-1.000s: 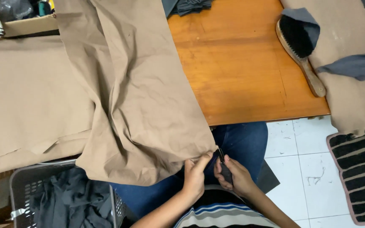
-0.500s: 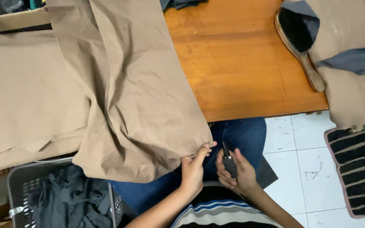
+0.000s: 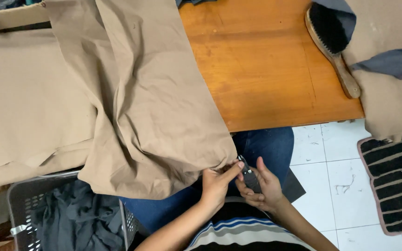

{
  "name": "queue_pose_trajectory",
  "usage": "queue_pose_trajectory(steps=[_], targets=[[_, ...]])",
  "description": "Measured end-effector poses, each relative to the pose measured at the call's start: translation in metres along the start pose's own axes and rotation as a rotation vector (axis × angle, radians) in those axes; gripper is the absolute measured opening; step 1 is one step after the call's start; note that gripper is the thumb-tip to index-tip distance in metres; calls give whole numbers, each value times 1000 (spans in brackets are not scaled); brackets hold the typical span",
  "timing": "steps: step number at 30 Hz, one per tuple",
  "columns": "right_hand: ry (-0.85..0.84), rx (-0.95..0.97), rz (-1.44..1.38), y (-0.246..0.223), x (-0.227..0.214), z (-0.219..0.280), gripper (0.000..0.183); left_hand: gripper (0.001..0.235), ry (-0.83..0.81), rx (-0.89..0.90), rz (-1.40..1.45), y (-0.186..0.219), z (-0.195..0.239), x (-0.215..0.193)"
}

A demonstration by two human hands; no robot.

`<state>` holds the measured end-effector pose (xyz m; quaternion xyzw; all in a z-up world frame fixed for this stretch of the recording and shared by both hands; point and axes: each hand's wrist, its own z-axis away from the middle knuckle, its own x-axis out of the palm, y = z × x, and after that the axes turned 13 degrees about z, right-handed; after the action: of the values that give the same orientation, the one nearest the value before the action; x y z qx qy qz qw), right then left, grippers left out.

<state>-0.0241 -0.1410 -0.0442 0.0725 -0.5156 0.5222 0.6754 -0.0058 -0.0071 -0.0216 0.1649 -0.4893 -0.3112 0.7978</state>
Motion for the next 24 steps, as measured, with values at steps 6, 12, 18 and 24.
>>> queue_pose_trajectory(steps=[6, 12, 18, 24], targets=[[144, -171, 347, 4, 11, -1, 62, 13, 46, 2, -70, -3, 0, -5], [220, -196, 960, -10, 24, 7, 26, 12, 128, -32, -73, -10, 2, -9], [301, -136, 1195, -8, 26, 14, 23, 10, 164, -8, -8, -23, 2, -15], [374, -162, 1161, -5, 30, 17, 28, 11, 183, -84, -77, -20, 0, -13]])
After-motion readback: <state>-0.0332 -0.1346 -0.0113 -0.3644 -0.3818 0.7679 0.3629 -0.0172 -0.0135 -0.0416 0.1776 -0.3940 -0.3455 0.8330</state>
